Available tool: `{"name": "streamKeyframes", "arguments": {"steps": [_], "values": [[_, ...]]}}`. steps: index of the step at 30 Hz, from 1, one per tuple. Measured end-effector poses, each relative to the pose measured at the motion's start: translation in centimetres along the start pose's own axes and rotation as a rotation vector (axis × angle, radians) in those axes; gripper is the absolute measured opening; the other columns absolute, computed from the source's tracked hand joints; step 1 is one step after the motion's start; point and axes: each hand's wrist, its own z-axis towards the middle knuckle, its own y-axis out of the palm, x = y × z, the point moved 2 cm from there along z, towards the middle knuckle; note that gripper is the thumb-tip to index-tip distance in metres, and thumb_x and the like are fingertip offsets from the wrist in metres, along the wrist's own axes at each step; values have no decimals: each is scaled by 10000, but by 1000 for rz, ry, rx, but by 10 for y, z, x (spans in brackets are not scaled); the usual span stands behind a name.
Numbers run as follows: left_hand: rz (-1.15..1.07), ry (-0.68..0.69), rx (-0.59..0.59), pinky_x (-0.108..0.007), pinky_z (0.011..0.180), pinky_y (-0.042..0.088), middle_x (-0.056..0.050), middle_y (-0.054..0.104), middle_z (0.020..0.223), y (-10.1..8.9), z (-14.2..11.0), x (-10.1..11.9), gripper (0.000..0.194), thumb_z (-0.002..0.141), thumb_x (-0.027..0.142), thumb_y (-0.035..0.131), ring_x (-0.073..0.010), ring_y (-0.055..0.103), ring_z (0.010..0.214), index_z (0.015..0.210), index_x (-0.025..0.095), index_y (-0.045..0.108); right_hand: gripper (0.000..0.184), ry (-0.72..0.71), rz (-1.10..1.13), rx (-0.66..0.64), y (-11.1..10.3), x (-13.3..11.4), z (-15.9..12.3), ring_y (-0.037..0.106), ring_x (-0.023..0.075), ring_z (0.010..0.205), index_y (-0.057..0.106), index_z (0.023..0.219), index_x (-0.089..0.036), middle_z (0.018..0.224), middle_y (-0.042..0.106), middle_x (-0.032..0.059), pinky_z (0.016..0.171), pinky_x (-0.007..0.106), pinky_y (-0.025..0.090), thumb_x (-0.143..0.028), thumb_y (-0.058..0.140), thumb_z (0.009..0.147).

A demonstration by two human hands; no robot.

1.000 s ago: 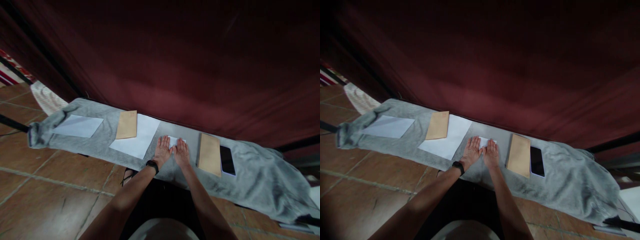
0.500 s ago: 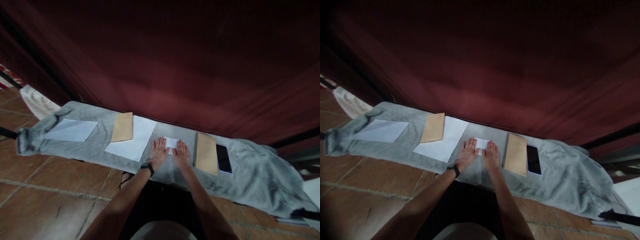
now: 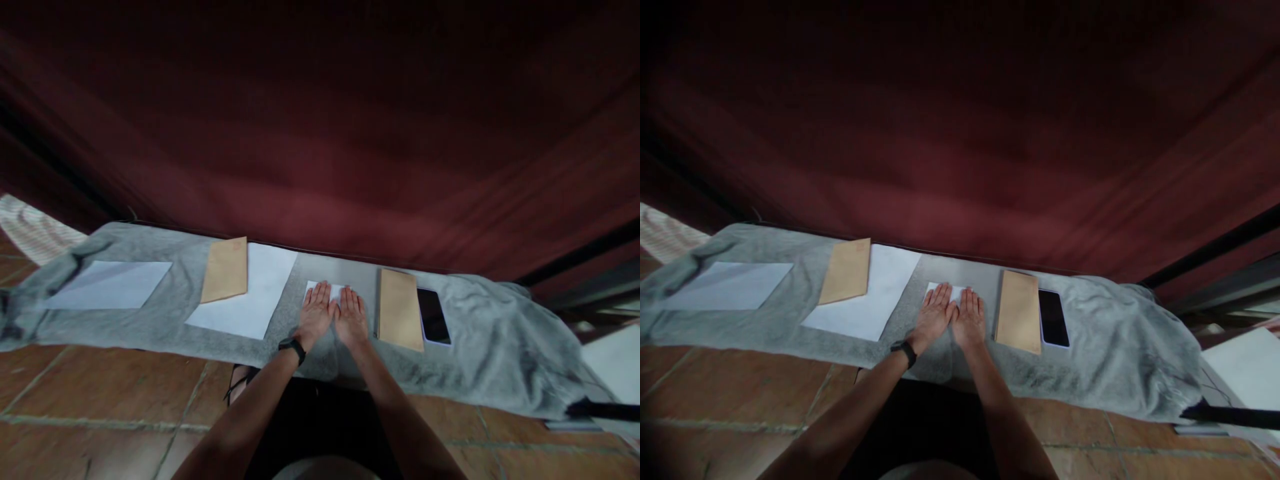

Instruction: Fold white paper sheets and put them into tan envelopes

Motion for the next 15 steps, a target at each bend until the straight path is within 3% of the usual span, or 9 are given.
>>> {"name": "streamKeyframes", "arguments": {"steps": [7,15], "values": [[31,-116,52,-445,1236,148,-138,338,1593,0,2,-29,584,1022,340,244,-241,235,1507,1537,76,317,580,13,28,48,4,0,1,313,270,1468,331,1534,-75,1592,324,160,1206,460,183,-364,319,1031],[70,-208,61,-458,1231,163,-145,301,1606,-4,-3,-39,595,998,314,288,-261,232,1506,1536,63,316,603,46,35,44,1,-2,0,298,277,1475,310,1537,-51,1597,297,180,1209,467,175,-379,323,1031]]}}
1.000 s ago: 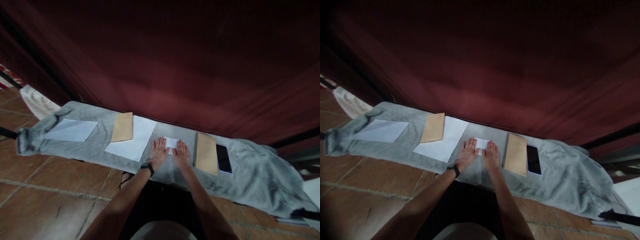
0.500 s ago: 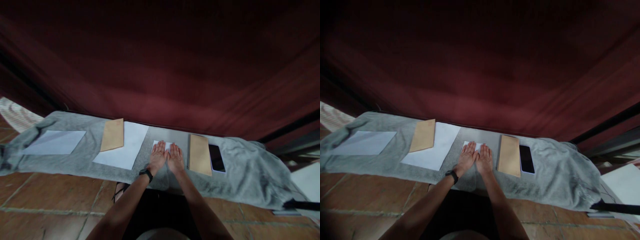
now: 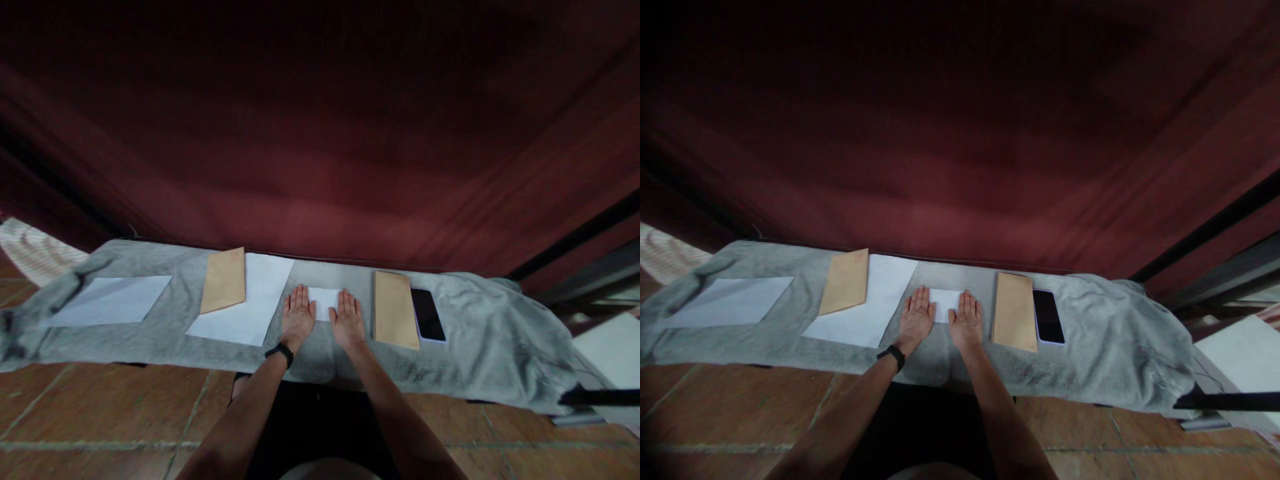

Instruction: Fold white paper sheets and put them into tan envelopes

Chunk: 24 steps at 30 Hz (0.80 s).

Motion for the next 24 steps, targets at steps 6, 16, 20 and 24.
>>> {"name": "streamKeyframes", "arguments": {"steps": [6,16,20,24], "values": [[-1,36,16,-464,1221,189,-164,338,1587,-8,-1,-6,587,1016,340,262,-271,257,1498,1522,54,343,599,21,21,-56,-10,-1,3,279,268,1486,315,1534,-51,1605,281,164,1214,455,170,-382,307,1035],[-20,303,35,-459,1215,242,-106,379,1579,-11,-54,0,545,1025,372,293,-242,288,1488,1512,147,385,572,-164,42,-32,-7,-4,-44,325,250,1468,377,1519,-120,1586,340,118,1206,453,208,-429,309,1042],[7,278,29,-436,1196,295,-166,419,1546,-16,-54,-6,549,1009,340,333,-254,346,1461,1490,84,400,576,-97,-5,21,-12,3,-50,340,270,1458,368,1518,-82,1584,336,141,1205,450,213,-398,330,1038],[43,322,-52,-413,1166,351,-186,457,1515,-21,-43,-13,490,982,252,384,-277,395,1432,1428,68,473,569,-73,-10,30,-17,7,-51,356,265,1449,353,1525,-86,1569,368,149,1201,466,229,-369,343,1031]]}}
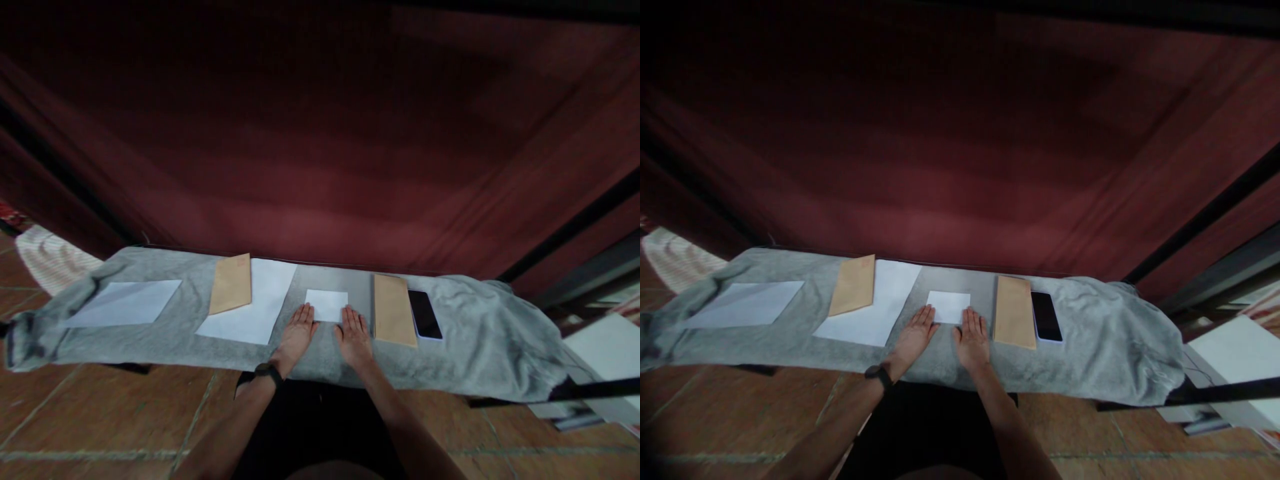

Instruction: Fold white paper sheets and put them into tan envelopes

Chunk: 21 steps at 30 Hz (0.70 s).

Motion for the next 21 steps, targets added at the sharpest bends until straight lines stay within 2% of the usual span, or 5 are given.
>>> {"name": "streamKeyframes", "arguments": {"steps": [6,10,16,18,21], "values": [[-12,78,-84,-431,1109,430,-174,577,1403,-1,17,-8,518,849,-9,397,-240,524,1335,1316,142,566,572,19,18,-47,-3,-2,1,324,270,1465,361,1520,-79,1581,344,145,1206,470,212,-365,342,1025],[-54,80,-85,-450,1081,449,-204,583,1371,-9,20,-4,507,824,-49,396,-263,540,1313,1256,126,595,570,27,31,-64,-4,-2,2,317,260,1468,358,1524,-90,1578,354,144,1207,469,202,-358,341,1021],[-219,19,-20,-418,1054,447,-174,671,1229,-33,18,1,386,880,11,407,-247,619,1176,1160,128,645,536,47,175,-17,-11,1,3,347,251,1451,449,1471,-94,1547,425,142,1210,454,219,-325,390,992],[-305,-3,10,-397,1048,442,-138,706,1157,-43,17,-1,313,909,79,442,-234,641,1110,1110,159,668,486,66,366,65,-16,5,4,415,244,1404,533,1402,-115,1497,496,135,1193,441,276,-289,410,965],[-459,-55,54,-352,977,473,-81,737,1021,-54,13,-8,213,925,201,498,-217,666,987,1003,204,697,388,114,624,166,-25,13,8,571,235,1240,650,1224,-155,1304,651,123,1082,398,434,-293,419,945]]}}
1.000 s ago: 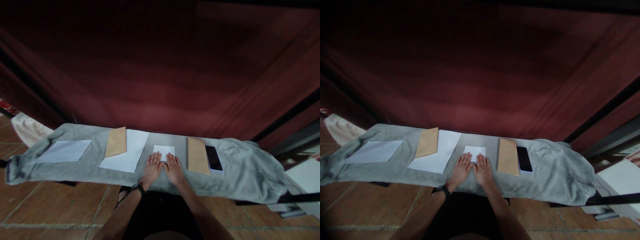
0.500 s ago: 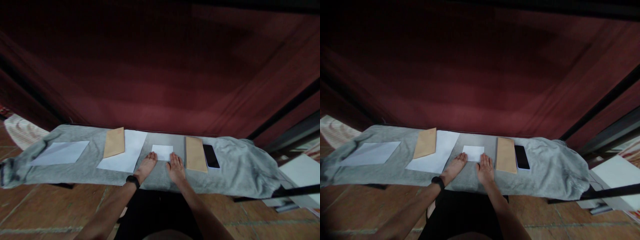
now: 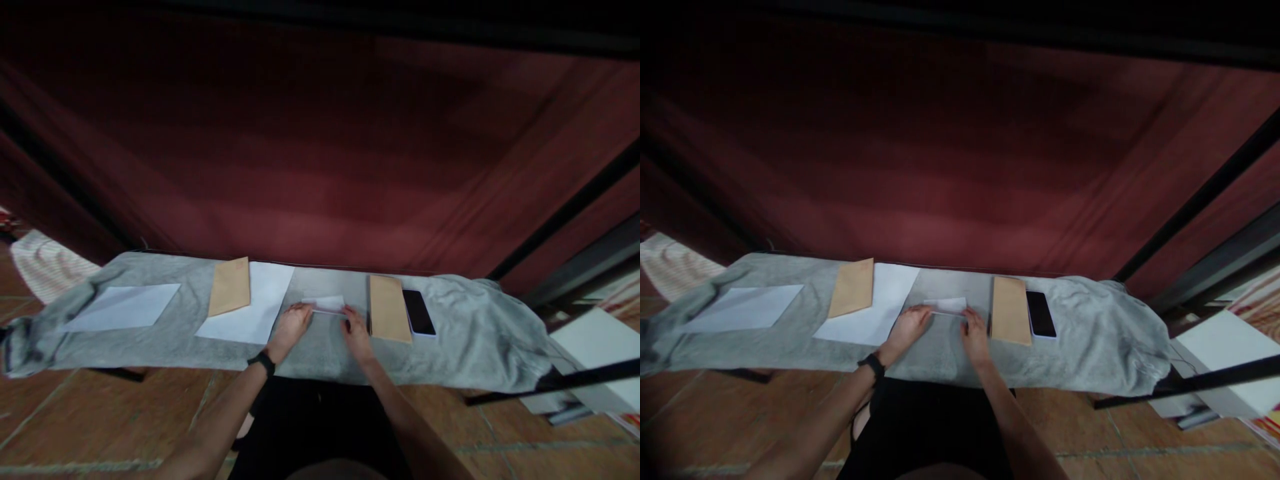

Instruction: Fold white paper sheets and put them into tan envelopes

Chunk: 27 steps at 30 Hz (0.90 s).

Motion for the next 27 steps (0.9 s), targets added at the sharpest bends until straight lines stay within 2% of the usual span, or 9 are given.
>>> {"name": "streamKeyframes", "arguments": {"steps": [3,7,10,13,18,21,23,27], "values": [[-182,-69,54,-293,784,515,-31,717,824,-6,0,-7,185,910,313,539,-190,661,785,911,211,694,356,39,70,22,-7,-1,6,677,222,978,674,1071,-173,1027,734,87,884,355,542,-372,401,959],[-420,-169,166,-243,637,478,12,629,702,-1,2,-18,226,875,390,556,-155,609,687,863,183,647,370,75,111,30,-9,-8,13,659,183,748,653,976,-186,824,712,29,705,283,531,-471,418,949],[-541,-240,235,-228,598,451,33,578,666,6,0,-24,274,858,422,564,-135,575,643,923,165,632,361,95,109,43,-8,-12,20,630,167,689,640,934,-200,760,685,5,657,257,498,-488,423,939],[-609,-286,236,-229,563,438,50,562,647,12,-6,-27,391,832,433,604,-129,557,590,1093,142,624,360,124,74,68,-6,-11,28,613,165,667,630,952,-193,738,669,1,633,251,478,-472,403,937],[-588,-336,189,-257,603,465,63,553,615,20,-19,-29,458,804,244,627,-139,563,578,1247,133,599,332,163,-44,50,0,-4,35,621,171,677,626,916,-194,734,669,9,628,249,469,-415,380,945],[-508,-360,178,-303,723,506,19,641,727,26,-31,-24,479,803,146,608,-165,621,681,1282,163,600,289,180,-142,14,4,-1,28,642,181,689,643,917,-212,748,685,14,632,254,462,-363,399,951],[-375,-356,157,-324,826,516,-34,704,903,30,-38,-17,500,820,109,582,-188,663,816,1316,176,584,265,186,-206,-12,7,0,22,657,184,695,654,950,-218,769,698,21,644,257,461,-328,413,959],[-66,-337,109,-335,911,523,-115,656,1245,33,-48,-1,489,879,96,500,-216,670,1005,1358,180,544,255,153,-305,-56,12,-1,14,683,197,839,651,1050,-212,951,726,60,757,274,483,-265,413,977]]}}
